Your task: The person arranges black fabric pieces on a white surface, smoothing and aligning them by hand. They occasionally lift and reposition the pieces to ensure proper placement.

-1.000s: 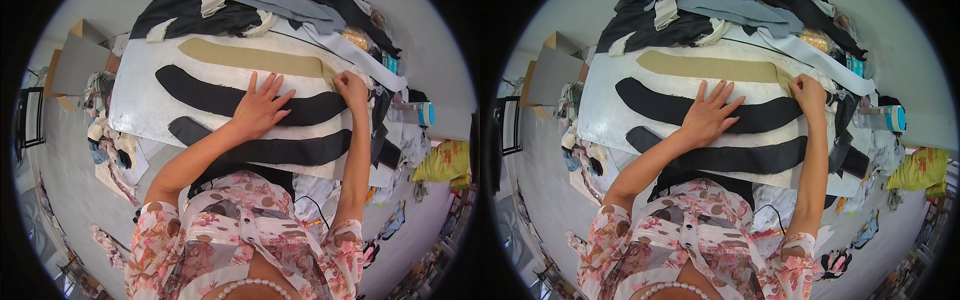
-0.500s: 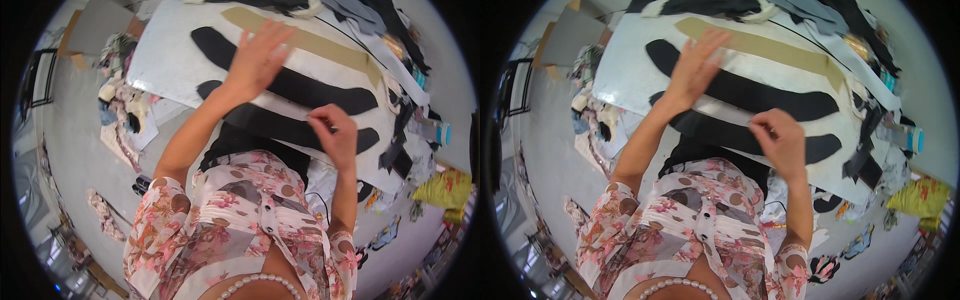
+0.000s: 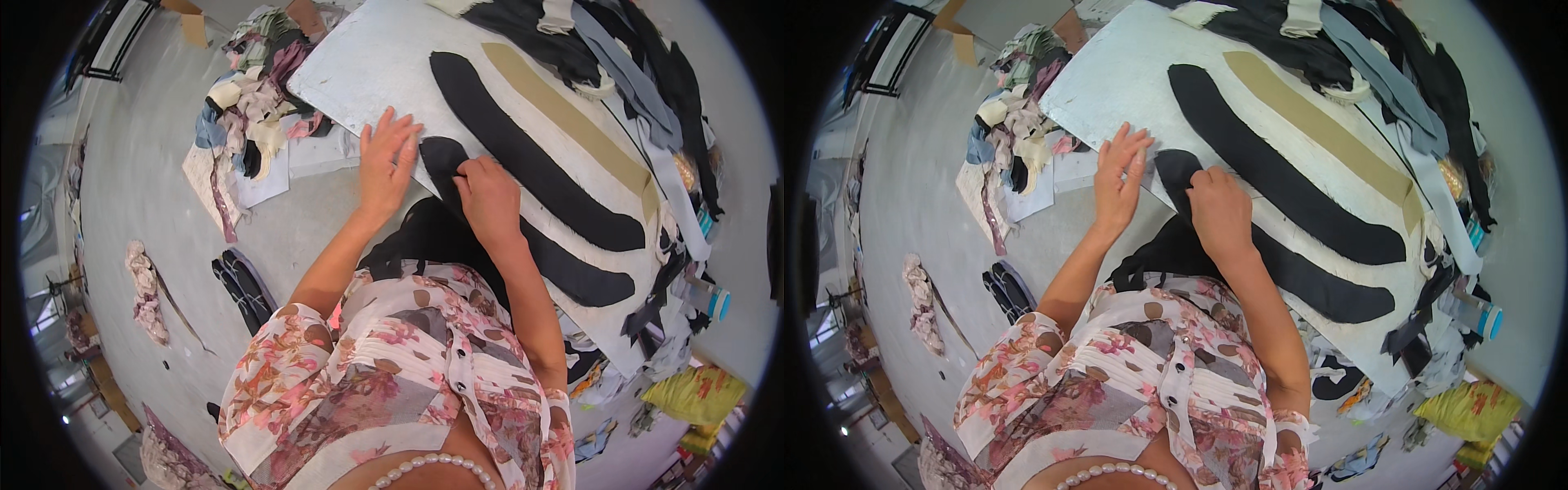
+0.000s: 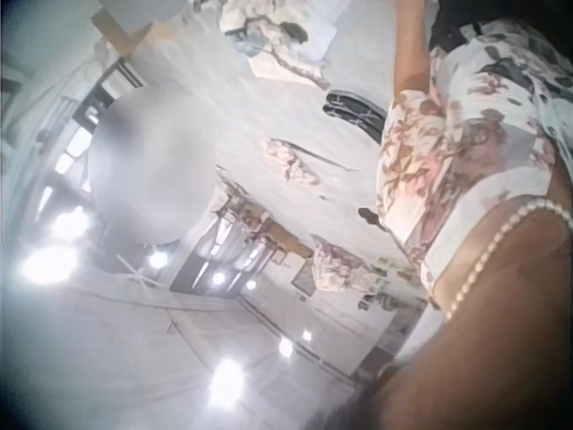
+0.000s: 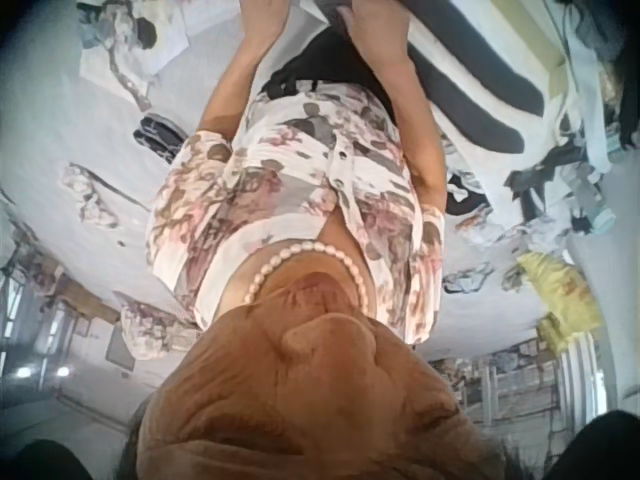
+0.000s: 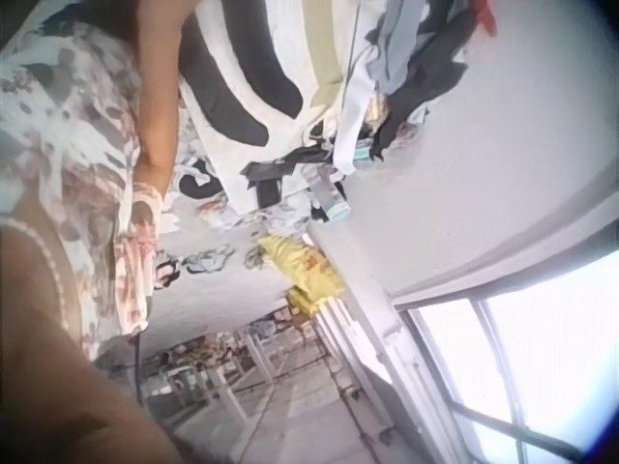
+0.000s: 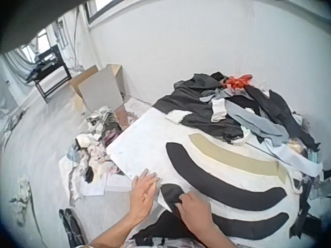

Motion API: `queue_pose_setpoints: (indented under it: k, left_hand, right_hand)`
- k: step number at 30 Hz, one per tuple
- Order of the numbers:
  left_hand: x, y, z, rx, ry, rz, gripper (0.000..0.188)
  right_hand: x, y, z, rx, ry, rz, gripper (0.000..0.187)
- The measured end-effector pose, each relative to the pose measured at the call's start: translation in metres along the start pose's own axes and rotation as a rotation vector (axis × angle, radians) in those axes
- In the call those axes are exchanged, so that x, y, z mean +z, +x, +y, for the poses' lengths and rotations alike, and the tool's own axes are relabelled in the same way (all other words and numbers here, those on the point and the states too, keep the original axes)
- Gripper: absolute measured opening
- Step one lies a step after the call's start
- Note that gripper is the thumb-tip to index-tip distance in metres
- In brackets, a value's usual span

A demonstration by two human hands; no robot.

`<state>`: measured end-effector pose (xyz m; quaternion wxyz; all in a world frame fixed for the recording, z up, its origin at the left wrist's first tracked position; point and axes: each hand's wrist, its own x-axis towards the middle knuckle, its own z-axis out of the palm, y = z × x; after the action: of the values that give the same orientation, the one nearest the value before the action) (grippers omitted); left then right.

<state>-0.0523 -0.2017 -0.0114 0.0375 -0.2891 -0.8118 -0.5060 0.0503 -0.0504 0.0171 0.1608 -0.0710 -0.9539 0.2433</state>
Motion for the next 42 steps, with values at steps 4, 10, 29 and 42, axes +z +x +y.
queue_pose_setpoints:
  k: [4,10,29,42]
  left_hand:
    - [0.012,-0.008,0.006,0.027,0.01,-0.034,0.038]
    - [0.034,-0.013,0.01,0.173,0.272,-0.095,0.057]
    - [0.038,-0.015,0.004,0.17,0.311,-0.096,0.056]
    - [0.037,-0.014,0.001,0.179,0.355,-0.114,0.056]
  right_hand:
    - [0.001,0.001,-0.001,-0.006,-0.019,-0.01,0.006]
    - [-0.006,0.0,0.007,0.053,0.148,0.02,0.007]
    - [-0.054,-0.048,0.052,0.488,1.54,0.308,0.024]
    - [-0.152,-0.123,0.083,0.596,1.03,0.485,0.016]
